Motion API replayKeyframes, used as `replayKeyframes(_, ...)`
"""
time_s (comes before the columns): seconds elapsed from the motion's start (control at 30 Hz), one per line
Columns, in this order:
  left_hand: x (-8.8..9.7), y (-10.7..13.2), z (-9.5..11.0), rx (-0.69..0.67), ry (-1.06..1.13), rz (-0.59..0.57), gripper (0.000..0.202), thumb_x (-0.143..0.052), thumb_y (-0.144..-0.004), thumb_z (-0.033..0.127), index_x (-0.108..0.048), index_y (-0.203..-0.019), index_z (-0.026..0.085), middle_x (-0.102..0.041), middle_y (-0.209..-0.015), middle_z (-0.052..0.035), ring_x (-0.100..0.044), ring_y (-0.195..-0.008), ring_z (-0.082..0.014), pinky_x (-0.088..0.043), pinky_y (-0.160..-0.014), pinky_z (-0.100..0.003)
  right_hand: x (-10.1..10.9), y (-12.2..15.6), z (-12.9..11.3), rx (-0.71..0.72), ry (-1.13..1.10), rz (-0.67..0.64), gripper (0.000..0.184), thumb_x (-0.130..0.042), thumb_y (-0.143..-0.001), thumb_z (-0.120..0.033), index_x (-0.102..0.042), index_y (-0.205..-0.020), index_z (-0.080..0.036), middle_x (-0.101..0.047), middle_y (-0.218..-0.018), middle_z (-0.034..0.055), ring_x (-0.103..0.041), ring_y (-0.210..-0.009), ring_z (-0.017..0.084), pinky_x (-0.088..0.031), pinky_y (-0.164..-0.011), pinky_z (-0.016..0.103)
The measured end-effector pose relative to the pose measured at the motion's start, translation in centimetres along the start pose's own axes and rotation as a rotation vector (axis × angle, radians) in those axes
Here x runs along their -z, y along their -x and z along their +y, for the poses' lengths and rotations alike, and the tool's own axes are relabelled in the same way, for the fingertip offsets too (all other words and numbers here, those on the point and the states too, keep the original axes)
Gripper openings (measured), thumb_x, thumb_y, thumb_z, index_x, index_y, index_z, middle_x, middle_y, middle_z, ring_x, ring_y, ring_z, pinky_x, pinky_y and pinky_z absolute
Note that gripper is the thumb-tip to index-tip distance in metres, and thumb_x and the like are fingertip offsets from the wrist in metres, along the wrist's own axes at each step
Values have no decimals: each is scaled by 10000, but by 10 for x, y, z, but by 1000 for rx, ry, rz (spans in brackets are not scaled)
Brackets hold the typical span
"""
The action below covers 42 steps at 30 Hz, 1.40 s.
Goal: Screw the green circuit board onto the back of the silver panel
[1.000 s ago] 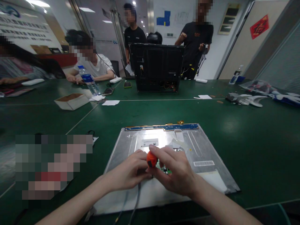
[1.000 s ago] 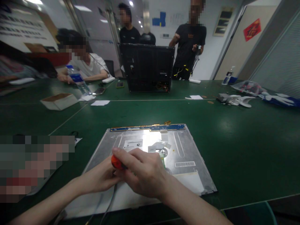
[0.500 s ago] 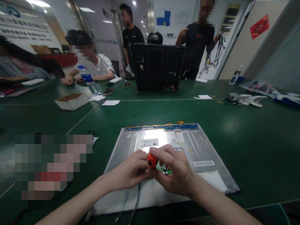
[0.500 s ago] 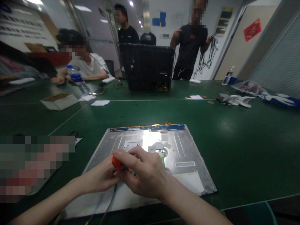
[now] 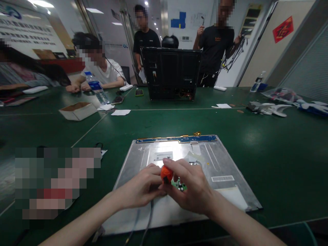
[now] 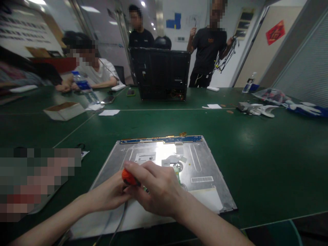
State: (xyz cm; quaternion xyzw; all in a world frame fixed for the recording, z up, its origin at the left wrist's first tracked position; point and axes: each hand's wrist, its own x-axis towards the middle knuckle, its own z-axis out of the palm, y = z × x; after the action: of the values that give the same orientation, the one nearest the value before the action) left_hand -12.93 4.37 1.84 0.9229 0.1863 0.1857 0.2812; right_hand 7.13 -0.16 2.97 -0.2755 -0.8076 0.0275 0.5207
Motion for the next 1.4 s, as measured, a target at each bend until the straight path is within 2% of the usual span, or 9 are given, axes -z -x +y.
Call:
replayKeyframes(0.2, 1, 1, 2, 49, 26, -28, 87, -590, -876, 136, -660, -859, 185, -632, -894, -38, -565, -880, -211, -455, -767, -315, 2, 1, -2, -16, -12, -3, 625, -502, -927, -167, -272, -1503, -97, -696, -931, 87, -613, -644, 148, -528, -561, 268)
replayKeyframes(0.47, 0, 2, -2, 17, -1, -16, 124, -565, -900, 163, -594, -780, 162, -603, -833, -28, -566, -823, -194, -458, -766, -325, 2, -1, 1, -27, -36, 4, 500, -561, -958, -256, -404, -1431, -216, -677, -965, 62, -629, -753, 155, -520, -581, 256)
replayKeyframes(0.67, 1, 1, -2, 2, 32, -31, 90, -586, -874, 118, -647, -877, 185, -640, -936, -40, -582, -902, -217, -468, -780, -328, 3, 2, -1, -12, -24, -31, 627, -491, -952, -183, -247, -1526, -124, -696, -912, 66, -607, -634, 143, -520, -559, 263)
replayKeyframes(0.77, 1, 0, 2, 21, 31, -32, 99, -575, -880, 125, -653, -874, 187, -648, -950, -48, -585, -906, -219, -474, -782, -331, 4, 1, -2, -1, -61, -4, 603, -493, -919, -153, -292, -1486, -107, -706, -970, 92, -639, -684, 147, -544, -592, 259)
replayKeyframes(0.87, 0, 1, 3, 16, 15, -11, 117, -540, -910, 173, -647, -865, 183, -633, -877, -44, -578, -850, -209, -480, -786, -340, 3, 0, -1, 4, -63, 8, 543, -536, -940, -212, -350, -1448, -165, -703, -986, 82, -658, -762, 161, -539, -588, 258)
replayKeyframes(0.97, 0, 1, 2, 27, 11, -1, 138, -526, -915, 199, -631, -830, 172, -614, -824, -41, -569, -825, -204, -484, -793, -344, 1, 0, -1, -12, -33, -5, 490, -546, -964, -254, -399, -1429, -212, -691, -945, 56, -634, -715, 150, -507, -546, 248)
replayKeyframes(1.17, 2, 0, 2, 25, 28, -21, 88, -569, -885, 185, -654, -908, 193, -627, -867, -41, -577, -904, -232, -483, -810, -349, 2, 2, -1, 6, -60, -39, 623, -483, -935, -158, -246, -1509, -107, -702, -932, 87, -607, -623, 143, -512, -516, 255)
replayKeyframes(1.27, 3, -1, 4, 14, 28, -7, 107, -553, -899, 185, -655, -928, 196, -629, -875, -45, -580, -893, -230, -484, -809, -355, 2, 1, -1, 18, -91, -16, 609, -509, -902, -140, -300, -1474, -128, -702, -970, 91, -611, -647, 139, -519, -525, 243)
replayKeyframes(1.4, 1, 0, 3, 12, 18, 6, 109, -541, -911, 207, -646, -925, 183, -629, -867, -48, -580, -857, -218, -489, -802, -351, 1, -1, 0, 7, -74, -2, 521, -561, -935, -210, -385, -1425, -204, -684, -948, 53, -596, -660, 128, -496, -524, 231)
